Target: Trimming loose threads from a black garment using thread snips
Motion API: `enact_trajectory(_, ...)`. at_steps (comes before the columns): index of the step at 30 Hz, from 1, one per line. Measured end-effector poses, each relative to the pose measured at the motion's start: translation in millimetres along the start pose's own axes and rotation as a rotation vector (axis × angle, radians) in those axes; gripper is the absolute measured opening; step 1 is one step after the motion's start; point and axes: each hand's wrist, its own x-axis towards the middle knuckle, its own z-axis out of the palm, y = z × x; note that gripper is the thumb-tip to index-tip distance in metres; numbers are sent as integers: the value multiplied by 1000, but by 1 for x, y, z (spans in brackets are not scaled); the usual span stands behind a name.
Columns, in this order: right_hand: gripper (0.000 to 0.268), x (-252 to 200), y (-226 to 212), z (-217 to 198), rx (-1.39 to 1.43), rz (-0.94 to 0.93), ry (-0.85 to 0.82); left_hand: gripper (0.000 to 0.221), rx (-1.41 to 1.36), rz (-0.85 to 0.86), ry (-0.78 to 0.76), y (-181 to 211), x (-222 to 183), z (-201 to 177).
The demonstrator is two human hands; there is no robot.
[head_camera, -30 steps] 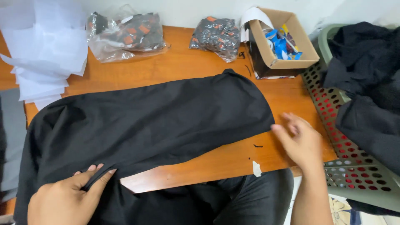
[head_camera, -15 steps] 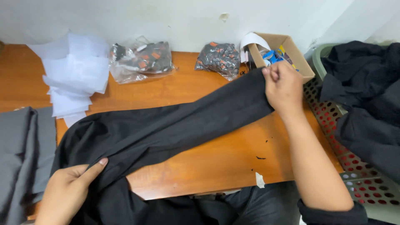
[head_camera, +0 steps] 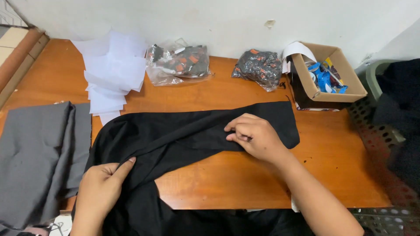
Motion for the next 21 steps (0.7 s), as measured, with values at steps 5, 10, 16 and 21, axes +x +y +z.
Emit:
enact_trajectory(5, 49, 0, 6, 13, 24, -1, -64, 55, 38, 7, 28, 0, 1, 1)
enact_trajectory(10, 35, -3, 7, 28, -20, -39, -70, 53, 47, 20, 33, -2, 1, 3)
enact_trajectory(16, 26, -9, 13, 28, 16, 67, -200, 54, 60, -23, 39, 4, -2, 2)
enact_trajectory(21, 14, -10, 11, 28, 75, 76, -108, 53, 43, -33, 41, 4, -3, 3)
